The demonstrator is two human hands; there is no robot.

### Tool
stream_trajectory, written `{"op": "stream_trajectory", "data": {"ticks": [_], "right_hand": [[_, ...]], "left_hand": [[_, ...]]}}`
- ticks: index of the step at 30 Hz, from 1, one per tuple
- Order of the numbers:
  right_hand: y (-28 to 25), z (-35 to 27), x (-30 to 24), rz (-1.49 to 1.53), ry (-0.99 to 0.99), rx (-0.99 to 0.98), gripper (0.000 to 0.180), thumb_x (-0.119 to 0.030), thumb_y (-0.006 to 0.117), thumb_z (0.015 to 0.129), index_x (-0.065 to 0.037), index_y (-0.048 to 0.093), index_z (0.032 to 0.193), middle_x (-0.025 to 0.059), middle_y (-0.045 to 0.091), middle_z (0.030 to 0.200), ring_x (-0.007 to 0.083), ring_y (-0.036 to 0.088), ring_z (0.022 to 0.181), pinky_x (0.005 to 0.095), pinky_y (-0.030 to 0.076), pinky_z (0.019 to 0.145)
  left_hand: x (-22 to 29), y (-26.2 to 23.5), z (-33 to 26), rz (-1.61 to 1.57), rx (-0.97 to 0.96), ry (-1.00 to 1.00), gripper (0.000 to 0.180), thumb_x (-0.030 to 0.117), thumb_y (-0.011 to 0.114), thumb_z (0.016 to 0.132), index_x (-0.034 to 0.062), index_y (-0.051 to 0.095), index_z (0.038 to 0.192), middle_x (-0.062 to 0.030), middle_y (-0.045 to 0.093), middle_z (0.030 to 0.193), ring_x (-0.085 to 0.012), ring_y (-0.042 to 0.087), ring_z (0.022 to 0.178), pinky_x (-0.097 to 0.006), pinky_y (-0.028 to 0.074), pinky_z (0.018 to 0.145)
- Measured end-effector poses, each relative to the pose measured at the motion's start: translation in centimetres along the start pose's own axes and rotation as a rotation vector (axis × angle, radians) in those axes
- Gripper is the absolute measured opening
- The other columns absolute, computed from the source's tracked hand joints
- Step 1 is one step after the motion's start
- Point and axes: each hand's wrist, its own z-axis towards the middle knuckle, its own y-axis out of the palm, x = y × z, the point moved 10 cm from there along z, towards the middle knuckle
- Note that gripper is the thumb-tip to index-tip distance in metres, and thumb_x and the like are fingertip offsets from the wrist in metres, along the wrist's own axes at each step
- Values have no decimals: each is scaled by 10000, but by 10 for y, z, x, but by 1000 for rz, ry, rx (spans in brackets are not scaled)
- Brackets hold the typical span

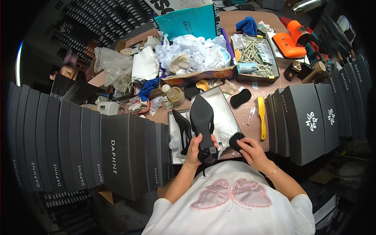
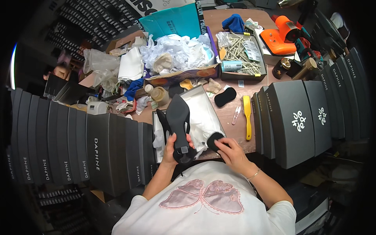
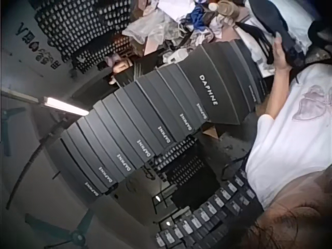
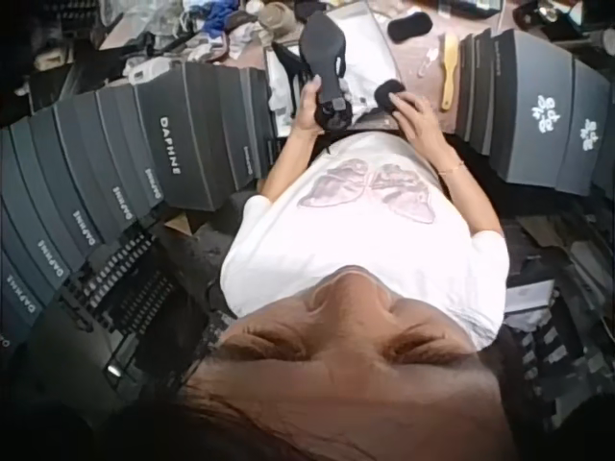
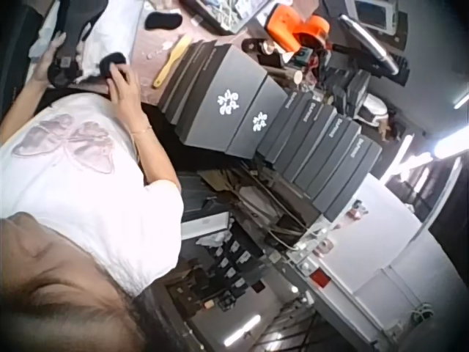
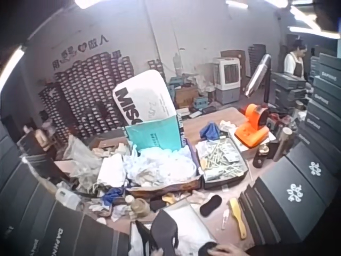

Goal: The recorder cleans a pair of black high-heeled shoes with a brush and then wraps them in tissue paper to pack them into a shoebox.

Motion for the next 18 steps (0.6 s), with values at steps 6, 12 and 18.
{"op": "stream_trajectory", "data": {"ticks": [6,12,18], "right_hand": [[27,49,-63,-128,-519,-129,361,-76,630,745,-118,651,1103,37,594,1004,218,564,875,352,405,722],[-77,77,10,87,116,298,284,-17,669,789,-42,662,1072,143,602,949,299,610,828,351,505,744],[-24,58,-53,-86,-253,81,223,-93,716,741,-66,676,959,92,586,849,260,580,772,372,469,670]], "left_hand": [[-50,21,-21,38,-101,-227,776,697,230,916,17,551,1105,-97,631,884,-177,642,730,-286,540,652],[-48,47,-27,274,-359,-260,598,554,536,897,-30,568,1023,-113,626,860,-188,646,749,-300,543,681],[-59,62,-28,428,-383,-443,356,127,675,778,7,554,1092,-96,634,884,-190,640,813,-328,535,744]]}}
